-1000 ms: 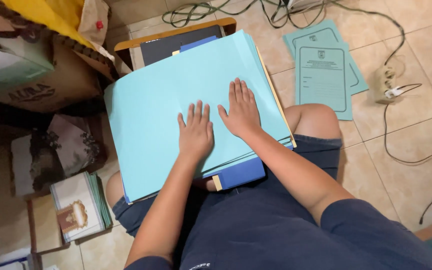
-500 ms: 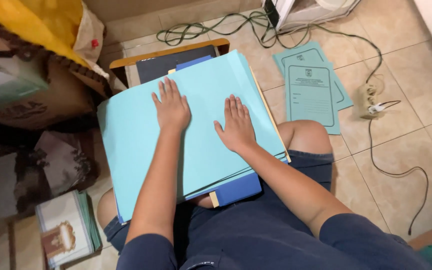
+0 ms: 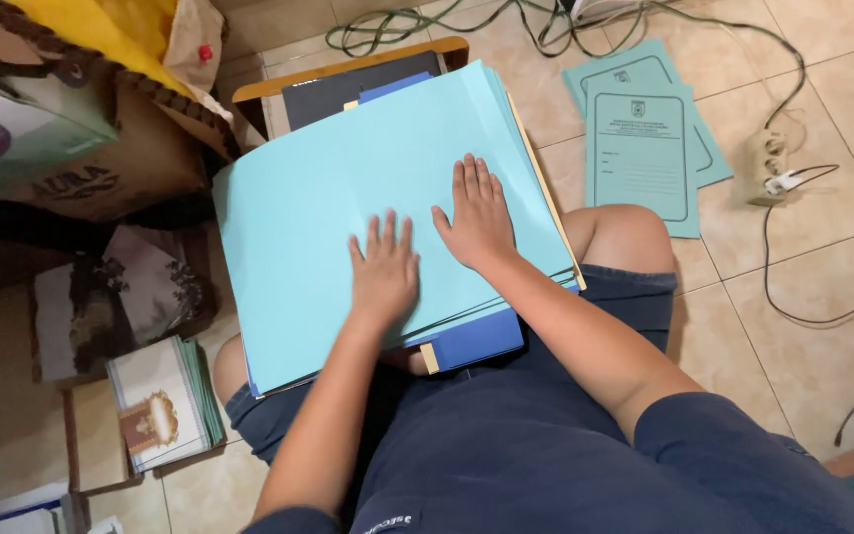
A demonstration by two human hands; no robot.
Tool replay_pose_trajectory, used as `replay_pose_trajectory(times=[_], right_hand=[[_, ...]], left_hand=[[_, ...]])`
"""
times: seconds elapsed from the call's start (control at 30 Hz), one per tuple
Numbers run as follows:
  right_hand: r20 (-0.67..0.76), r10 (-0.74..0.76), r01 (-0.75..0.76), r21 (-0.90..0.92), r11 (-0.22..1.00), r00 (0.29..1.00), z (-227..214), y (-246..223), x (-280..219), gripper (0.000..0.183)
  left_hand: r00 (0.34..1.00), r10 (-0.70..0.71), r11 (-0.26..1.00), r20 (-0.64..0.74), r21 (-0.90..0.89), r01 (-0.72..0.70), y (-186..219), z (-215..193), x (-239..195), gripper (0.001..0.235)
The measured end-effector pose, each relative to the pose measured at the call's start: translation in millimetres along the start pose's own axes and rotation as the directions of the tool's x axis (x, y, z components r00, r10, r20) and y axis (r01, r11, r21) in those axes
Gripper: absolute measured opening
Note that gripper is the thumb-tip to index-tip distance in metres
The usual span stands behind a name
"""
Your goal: Organizing a stack of light blue folders by flipping through them and smoothing them out by hand while sitting on the floor.
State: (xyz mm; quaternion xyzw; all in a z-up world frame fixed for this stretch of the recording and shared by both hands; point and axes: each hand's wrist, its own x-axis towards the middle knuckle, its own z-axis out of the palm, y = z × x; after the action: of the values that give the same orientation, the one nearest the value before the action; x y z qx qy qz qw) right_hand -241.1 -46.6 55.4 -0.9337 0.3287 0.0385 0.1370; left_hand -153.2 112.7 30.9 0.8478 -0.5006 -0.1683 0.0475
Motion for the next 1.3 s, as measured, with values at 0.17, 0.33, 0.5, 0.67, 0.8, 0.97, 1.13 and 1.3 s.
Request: replay_pose_trajectory(times=[0.17, 0.33, 0.5, 0.67, 0.8, 0.97, 1.13, 1.3], right_hand=[[0.009, -0.006, 0.006, 0.009, 1.0, 1.0, -4, -1, 0, 0.075], [0.006, 0.001, -0.001, 0.017, 1.0, 1.0, -4, -1, 1, 0.075], [0.009, -0.018, 0.017, 0.029, 0.999, 1.0, -2, 1, 1, 0.074], [-0.042, -0.035, 0.036, 0.016, 0.999, 0.999, 1, 2, 0, 0.073], [-0.063, -0.046, 0.047, 0.02, 0.999, 0.997, 2, 3, -1, 0.072], [-0.06, -0.043, 0.044, 0.013, 0.999, 0.997, 2, 4, -1, 0.072], [-0.04, -0.032, 0.033, 0.025, 0.999, 0.999, -3, 1, 0, 0.072], [-0.014, -0.012, 0.012, -0.016, 1.0, 1.0, -2, 1, 3, 0.074]], left_hand=[[0.968, -0.197, 0.979, -0.152, 0.026, 0.204, -44, -18, 96, 0.061], [0.96, -0.246, 0.969, -0.13, -0.01, 0.247, -49, -34, 133, 0.062], [0.952, -0.271, 0.963, -0.146, -0.041, 0.267, -28, -26, 94, 0.061], [0.97, -0.214, 0.976, -0.117, -0.051, 0.21, 4, -21, 27, 0.061], [0.979, -0.18, 0.983, -0.091, -0.049, 0.176, 21, -10, -12, 0.061], [0.984, -0.163, 0.987, -0.074, -0.031, 0.161, 7, 6, 1, 0.062], [0.966, -0.226, 0.974, -0.129, -0.019, 0.225, -30, -14, 81, 0.064], [0.935, -0.295, 0.956, -0.197, -0.059, 0.289, -64, -28, 148, 0.065]])
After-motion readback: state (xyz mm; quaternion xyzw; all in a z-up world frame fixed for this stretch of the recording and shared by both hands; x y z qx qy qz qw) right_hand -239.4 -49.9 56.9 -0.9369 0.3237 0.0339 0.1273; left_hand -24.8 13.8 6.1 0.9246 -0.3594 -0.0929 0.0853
